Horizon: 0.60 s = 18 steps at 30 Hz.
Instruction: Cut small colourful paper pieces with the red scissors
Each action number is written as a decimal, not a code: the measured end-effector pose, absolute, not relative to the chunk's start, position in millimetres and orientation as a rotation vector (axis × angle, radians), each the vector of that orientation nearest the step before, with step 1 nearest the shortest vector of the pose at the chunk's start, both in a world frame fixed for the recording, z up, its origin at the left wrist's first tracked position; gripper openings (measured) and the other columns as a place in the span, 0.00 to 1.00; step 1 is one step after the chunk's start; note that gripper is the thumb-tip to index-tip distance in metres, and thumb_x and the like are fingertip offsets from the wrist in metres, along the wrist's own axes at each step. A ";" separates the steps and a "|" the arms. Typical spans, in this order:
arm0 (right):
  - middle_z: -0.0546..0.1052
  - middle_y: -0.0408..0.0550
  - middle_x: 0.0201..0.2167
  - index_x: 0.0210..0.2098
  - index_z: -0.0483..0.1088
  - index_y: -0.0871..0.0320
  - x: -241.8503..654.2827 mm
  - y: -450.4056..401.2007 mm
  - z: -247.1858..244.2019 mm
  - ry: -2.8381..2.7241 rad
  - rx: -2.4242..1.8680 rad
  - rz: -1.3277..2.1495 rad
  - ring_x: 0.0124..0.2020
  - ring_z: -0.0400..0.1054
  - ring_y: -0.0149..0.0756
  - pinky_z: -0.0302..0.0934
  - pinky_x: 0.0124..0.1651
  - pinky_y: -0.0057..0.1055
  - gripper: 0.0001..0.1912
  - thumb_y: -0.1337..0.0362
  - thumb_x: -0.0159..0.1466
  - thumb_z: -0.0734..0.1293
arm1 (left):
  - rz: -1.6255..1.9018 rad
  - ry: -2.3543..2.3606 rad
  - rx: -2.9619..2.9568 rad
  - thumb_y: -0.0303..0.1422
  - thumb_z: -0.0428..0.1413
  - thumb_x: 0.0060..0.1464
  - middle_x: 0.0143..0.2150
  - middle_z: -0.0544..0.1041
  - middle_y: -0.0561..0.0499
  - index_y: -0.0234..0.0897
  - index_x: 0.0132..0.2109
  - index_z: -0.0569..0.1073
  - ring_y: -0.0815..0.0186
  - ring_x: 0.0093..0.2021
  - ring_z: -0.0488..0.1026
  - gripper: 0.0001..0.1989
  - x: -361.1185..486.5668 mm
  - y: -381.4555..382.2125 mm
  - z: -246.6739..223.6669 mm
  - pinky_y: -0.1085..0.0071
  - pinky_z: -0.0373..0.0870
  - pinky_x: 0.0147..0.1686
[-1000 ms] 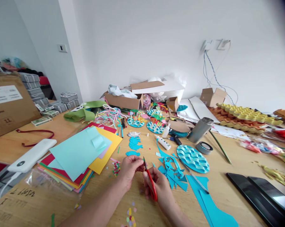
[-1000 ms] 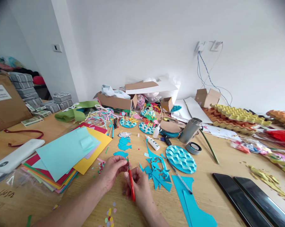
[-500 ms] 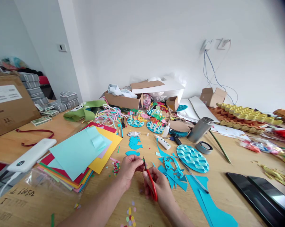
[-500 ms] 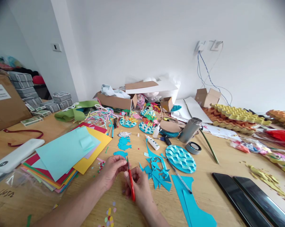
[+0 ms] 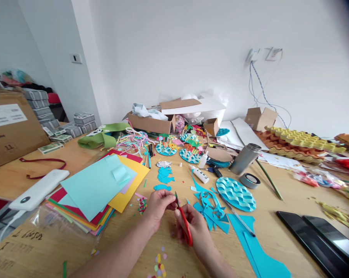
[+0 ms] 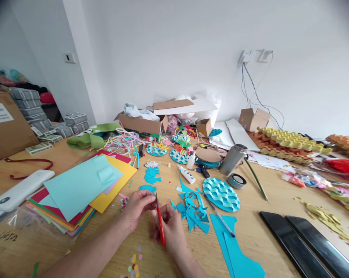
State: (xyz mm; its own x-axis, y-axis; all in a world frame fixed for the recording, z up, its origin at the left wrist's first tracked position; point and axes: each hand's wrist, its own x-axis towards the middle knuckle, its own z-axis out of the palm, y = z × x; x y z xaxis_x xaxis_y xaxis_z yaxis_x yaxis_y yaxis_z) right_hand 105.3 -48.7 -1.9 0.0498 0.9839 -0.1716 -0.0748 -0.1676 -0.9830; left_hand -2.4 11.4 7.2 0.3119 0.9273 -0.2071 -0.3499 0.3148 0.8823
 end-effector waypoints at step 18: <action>0.65 0.32 0.09 0.24 0.55 0.56 106.9 -49.4 1.0 -1.053 -1.318 1.341 0.07 0.61 0.26 0.47 0.09 0.17 0.21 0.48 0.52 0.68 | 0.965 0.785 0.860 0.30 0.57 0.39 0.24 0.75 0.49 0.32 0.26 0.71 0.69 0.25 0.69 0.04 -6.0 13.6 6.2 0.72 0.66 0.30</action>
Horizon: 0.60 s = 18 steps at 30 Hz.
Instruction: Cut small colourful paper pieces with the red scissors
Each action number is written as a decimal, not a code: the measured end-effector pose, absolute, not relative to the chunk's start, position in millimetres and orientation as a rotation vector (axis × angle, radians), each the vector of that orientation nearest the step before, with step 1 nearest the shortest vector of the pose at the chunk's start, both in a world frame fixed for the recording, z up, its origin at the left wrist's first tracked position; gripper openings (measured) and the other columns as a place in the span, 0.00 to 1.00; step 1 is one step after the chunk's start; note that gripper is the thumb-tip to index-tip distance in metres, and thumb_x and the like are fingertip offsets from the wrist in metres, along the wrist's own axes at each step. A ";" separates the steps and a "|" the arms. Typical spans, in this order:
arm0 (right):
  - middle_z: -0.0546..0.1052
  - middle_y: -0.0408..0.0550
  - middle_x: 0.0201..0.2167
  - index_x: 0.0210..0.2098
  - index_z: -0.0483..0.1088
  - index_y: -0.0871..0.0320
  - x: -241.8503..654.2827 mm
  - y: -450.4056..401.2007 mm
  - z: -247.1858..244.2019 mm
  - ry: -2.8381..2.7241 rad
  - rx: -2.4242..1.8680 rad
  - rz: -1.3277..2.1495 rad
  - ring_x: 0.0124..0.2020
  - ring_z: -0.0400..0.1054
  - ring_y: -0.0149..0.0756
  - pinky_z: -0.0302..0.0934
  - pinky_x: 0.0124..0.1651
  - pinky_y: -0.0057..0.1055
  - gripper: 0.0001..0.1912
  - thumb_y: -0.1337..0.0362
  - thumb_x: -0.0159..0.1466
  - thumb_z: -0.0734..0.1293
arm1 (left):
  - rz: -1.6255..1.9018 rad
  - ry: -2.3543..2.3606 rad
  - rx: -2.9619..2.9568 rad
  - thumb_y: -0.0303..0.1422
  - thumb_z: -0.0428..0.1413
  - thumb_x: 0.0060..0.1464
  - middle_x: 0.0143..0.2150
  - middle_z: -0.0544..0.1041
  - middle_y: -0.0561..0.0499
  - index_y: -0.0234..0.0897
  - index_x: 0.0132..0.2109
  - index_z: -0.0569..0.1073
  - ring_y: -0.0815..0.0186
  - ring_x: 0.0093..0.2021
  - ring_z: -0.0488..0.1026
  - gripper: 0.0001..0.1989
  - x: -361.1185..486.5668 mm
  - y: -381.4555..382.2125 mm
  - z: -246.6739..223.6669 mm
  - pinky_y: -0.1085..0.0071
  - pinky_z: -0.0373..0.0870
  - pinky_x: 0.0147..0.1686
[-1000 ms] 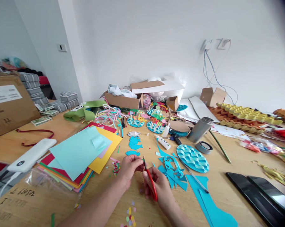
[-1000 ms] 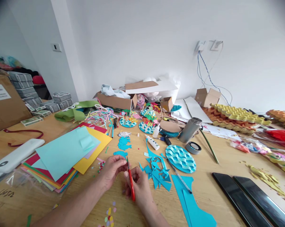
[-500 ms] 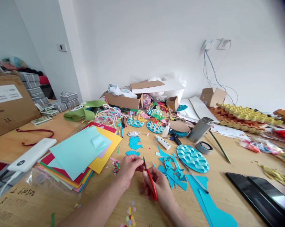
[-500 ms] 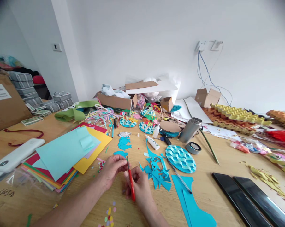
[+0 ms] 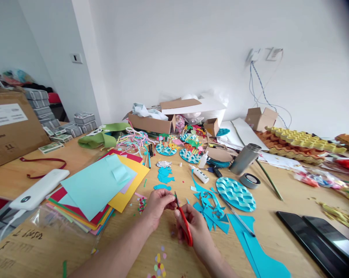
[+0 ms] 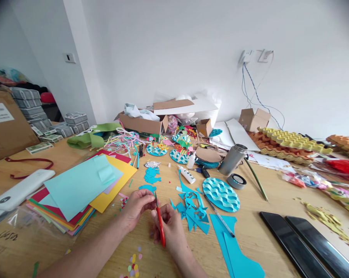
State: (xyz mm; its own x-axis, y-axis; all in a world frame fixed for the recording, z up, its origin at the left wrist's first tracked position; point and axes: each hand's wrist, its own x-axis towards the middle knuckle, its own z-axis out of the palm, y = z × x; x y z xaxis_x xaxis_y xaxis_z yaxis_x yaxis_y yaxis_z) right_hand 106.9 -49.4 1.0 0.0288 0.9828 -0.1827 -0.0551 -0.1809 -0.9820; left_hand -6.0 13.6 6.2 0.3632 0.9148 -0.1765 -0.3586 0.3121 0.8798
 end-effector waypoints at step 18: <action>0.66 0.33 0.11 0.24 0.55 0.56 107.0 -49.3 2.6 -1.052 -1.325 1.338 0.08 0.61 0.27 0.48 0.10 0.19 0.23 0.45 0.51 0.67 | 0.959 0.793 0.860 0.30 0.58 0.38 0.23 0.74 0.51 0.32 0.26 0.71 0.69 0.25 0.69 0.05 -5.4 13.4 6.4 0.71 0.66 0.30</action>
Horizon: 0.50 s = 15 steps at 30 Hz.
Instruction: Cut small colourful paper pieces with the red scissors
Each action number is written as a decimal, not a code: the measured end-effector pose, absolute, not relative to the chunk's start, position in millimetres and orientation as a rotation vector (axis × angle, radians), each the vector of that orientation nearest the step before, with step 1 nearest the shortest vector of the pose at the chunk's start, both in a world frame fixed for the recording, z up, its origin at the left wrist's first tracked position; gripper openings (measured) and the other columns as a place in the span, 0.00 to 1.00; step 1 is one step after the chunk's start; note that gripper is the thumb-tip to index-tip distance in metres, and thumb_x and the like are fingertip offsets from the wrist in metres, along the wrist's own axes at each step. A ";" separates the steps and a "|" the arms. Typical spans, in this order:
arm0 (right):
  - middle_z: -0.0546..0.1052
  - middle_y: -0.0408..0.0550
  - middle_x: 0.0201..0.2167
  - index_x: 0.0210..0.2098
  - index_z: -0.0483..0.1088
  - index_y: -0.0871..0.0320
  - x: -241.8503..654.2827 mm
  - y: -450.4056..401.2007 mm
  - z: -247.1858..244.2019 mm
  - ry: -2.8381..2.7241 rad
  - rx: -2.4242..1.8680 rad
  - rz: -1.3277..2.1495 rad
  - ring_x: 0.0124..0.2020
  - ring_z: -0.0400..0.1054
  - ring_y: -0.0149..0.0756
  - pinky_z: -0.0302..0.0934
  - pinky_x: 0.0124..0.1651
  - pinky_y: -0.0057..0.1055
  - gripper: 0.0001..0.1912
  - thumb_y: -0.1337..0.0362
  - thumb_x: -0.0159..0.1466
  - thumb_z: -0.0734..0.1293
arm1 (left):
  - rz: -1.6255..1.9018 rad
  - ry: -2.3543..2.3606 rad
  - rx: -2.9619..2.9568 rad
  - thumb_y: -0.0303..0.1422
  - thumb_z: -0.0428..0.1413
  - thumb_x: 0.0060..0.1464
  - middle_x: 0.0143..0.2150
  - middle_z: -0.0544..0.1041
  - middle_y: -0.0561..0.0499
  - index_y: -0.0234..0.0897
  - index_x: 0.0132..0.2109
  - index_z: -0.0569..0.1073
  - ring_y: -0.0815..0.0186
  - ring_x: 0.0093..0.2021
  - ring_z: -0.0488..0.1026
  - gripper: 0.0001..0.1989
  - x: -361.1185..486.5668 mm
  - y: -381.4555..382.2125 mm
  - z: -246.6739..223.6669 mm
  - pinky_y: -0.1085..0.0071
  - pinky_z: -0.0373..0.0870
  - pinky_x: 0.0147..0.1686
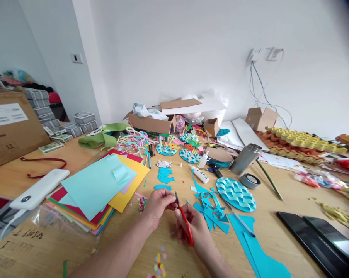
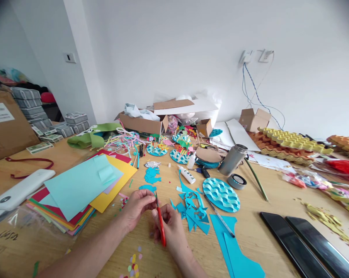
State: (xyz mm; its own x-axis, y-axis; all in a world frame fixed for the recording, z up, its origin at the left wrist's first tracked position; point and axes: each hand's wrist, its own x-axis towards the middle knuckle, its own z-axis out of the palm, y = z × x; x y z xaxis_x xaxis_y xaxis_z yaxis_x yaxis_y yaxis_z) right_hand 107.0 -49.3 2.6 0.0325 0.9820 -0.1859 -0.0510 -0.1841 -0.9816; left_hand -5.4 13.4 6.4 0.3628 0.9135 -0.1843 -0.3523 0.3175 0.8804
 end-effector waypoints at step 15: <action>0.66 0.34 0.11 0.23 0.55 0.56 106.8 -48.9 3.1 -1.059 -1.333 1.327 0.07 0.61 0.26 0.47 0.10 0.19 0.23 0.46 0.51 0.67 | 0.949 0.780 0.836 0.33 0.58 0.39 0.23 0.75 0.50 0.33 0.26 0.71 0.67 0.26 0.70 0.07 -6.1 14.2 6.7 0.71 0.66 0.30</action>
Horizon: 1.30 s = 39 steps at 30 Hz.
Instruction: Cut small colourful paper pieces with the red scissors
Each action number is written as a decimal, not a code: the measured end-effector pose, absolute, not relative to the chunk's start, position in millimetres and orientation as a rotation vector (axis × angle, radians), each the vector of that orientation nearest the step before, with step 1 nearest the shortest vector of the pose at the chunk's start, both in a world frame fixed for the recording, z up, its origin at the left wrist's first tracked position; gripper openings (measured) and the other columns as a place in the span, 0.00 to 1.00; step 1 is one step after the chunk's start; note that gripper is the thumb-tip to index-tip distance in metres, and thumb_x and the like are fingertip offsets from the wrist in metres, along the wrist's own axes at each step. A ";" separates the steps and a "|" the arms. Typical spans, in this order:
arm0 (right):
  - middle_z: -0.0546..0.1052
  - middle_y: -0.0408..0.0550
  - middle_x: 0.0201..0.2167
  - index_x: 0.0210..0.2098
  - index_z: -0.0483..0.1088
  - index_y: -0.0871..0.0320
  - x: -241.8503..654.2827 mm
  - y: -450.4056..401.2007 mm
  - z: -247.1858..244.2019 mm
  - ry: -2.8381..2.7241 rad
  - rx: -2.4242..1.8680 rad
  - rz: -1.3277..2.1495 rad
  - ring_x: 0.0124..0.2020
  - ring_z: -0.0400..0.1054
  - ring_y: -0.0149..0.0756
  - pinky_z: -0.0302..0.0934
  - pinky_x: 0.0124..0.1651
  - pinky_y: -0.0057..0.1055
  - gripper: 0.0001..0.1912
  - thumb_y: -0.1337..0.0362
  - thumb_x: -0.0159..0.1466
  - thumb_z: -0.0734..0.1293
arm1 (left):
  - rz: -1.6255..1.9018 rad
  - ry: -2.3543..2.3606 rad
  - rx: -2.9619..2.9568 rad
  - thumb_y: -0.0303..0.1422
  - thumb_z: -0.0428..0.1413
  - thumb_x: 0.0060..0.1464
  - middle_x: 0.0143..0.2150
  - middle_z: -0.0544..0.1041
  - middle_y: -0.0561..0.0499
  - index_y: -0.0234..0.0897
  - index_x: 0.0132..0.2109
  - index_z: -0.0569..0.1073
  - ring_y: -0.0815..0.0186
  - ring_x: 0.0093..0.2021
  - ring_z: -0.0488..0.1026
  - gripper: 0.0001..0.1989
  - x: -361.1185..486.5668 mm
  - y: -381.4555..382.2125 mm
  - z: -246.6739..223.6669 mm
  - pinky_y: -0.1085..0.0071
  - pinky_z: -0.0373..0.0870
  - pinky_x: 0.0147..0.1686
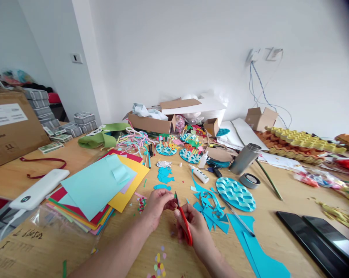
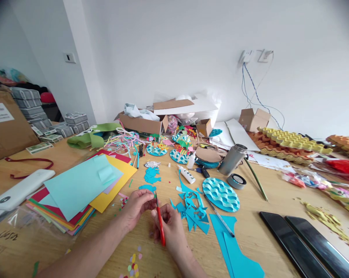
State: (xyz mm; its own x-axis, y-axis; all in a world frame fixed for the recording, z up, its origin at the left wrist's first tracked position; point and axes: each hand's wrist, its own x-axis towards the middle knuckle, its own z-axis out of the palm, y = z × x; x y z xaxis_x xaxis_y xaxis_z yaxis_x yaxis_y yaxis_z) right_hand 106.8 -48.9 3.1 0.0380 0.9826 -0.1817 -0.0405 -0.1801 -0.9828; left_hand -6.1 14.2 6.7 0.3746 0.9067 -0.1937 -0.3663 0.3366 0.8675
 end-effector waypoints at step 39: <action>0.67 0.33 0.12 0.24 0.55 0.56 110.8 -47.8 -4.8 -1.073 -1.291 1.356 0.07 0.60 0.24 0.49 0.10 0.18 0.20 0.50 0.53 0.68 | 0.921 0.777 0.867 0.29 0.57 0.40 0.22 0.72 0.51 0.32 0.26 0.69 0.68 0.25 0.69 0.05 -8.1 15.6 5.5 0.71 0.65 0.31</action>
